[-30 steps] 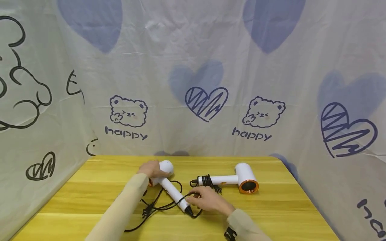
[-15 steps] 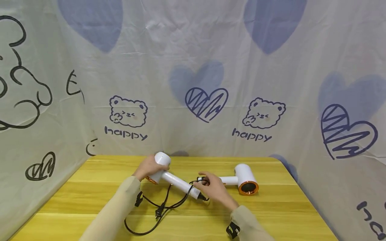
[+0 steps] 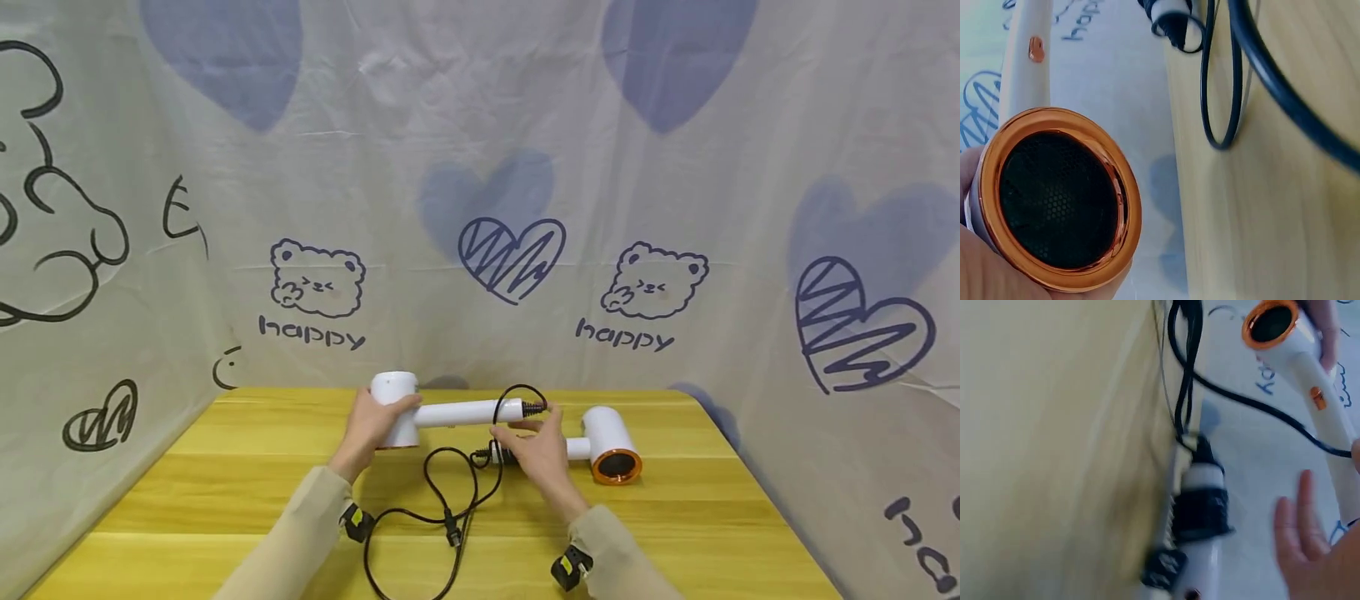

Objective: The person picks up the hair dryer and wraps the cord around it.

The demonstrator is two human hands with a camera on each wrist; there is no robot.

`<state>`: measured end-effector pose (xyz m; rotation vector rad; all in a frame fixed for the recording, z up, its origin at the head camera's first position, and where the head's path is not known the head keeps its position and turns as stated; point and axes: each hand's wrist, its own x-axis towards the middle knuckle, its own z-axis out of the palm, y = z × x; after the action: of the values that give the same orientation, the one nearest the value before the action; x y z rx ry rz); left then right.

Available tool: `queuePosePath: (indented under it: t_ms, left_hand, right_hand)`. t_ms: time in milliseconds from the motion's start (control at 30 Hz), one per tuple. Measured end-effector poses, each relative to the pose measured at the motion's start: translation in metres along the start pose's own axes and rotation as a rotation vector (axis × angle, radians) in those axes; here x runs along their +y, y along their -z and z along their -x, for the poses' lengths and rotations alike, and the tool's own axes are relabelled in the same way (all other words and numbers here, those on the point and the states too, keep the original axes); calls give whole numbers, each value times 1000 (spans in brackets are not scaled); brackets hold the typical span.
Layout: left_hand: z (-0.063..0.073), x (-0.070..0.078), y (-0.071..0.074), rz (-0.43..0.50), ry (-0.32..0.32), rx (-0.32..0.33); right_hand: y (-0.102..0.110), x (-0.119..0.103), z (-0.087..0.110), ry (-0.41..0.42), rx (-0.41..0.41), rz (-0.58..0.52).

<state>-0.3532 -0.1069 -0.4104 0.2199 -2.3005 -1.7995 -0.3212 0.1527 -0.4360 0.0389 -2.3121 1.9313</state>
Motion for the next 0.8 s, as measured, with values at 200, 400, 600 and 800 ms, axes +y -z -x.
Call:
queuePosePath:
  t_ms: [200, 400, 600, 800]
  left_hand:
    - [6, -4, -5, 67, 54, -13]
    - [10, -4, -9, 43, 44, -17]
    - [12, -3, -10, 71, 25, -30]
    - [7, -1, -5, 76, 23, -77]
  right_hand:
    - [4, -6, 0, 254, 183, 133]
    - [5, -13, 2, 482, 196, 302]
    - [10, -19, -8, 659, 138, 576]
    - [32, -27, -17, 545, -109, 464]
